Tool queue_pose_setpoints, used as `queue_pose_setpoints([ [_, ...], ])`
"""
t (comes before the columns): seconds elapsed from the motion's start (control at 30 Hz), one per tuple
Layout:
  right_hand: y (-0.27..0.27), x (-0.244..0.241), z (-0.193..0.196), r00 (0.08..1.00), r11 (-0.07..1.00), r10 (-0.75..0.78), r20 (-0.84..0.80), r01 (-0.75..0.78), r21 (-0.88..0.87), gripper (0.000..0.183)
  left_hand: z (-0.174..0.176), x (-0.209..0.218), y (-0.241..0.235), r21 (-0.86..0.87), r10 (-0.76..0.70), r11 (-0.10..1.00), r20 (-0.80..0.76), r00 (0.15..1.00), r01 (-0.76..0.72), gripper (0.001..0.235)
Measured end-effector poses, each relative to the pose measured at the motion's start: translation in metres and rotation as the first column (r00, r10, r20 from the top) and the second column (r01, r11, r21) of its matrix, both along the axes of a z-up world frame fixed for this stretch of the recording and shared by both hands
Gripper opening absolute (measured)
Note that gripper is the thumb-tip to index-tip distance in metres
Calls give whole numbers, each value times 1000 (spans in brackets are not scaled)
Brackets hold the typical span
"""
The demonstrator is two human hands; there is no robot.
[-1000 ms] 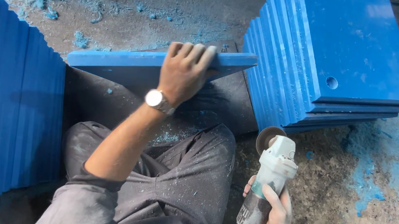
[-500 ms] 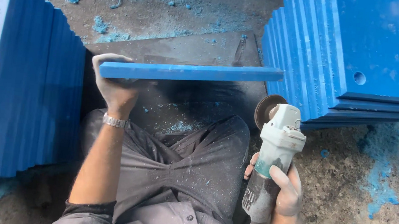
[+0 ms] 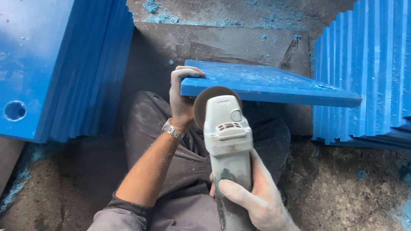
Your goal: Using an angle grinder to smooth the edges of blue plastic plates on a manufacturing floor.
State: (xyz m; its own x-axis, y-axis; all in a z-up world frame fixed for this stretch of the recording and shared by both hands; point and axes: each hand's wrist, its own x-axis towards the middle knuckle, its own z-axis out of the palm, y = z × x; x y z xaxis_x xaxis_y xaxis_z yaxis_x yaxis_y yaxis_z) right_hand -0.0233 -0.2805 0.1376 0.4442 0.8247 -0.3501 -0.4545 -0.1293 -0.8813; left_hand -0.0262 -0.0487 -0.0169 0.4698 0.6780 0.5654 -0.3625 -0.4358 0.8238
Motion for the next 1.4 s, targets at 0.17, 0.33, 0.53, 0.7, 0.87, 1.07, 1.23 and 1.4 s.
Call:
queue_pose_setpoints([
  [0.17,31,-15,7,997,996,75,-16,-76,-53,66,-25,1,4,23,5,1000,-5,1000,-5,48],
  [0.33,29,-18,8,1000,993,16,-20,-18,-120,60,-27,-1,1,-39,-25,999,11,1000,25,52],
  [0.53,-32,6,0,956,952,-293,-13,291,-96,48,1,-7,-3,118,40,993,-66,997,-32,70],
  [0.7,-92,50,-7,829,826,-559,9,557,-87,46,8,-7,-3,99,55,994,-96,994,-45,66],
  [0.87,-146,98,-25,682,682,-731,24,731,11,50,12,-3,-2,140,41,990,-65,997,-32,67],
  [1.07,-145,81,-14,644,664,-746,169,737,125,52,3,-7,-1,111,31,994,-83,996,-22,61],
  [1.23,-104,53,-1,855,855,-518,35,516,41,60,-1,-14,-1,156,75,986,-135,988,-54,61],
  [1.4,-62,38,-8,984,984,-175,-5,175,13,63,3,-19,-3,181,79,982,-151,985,-51,66],
])
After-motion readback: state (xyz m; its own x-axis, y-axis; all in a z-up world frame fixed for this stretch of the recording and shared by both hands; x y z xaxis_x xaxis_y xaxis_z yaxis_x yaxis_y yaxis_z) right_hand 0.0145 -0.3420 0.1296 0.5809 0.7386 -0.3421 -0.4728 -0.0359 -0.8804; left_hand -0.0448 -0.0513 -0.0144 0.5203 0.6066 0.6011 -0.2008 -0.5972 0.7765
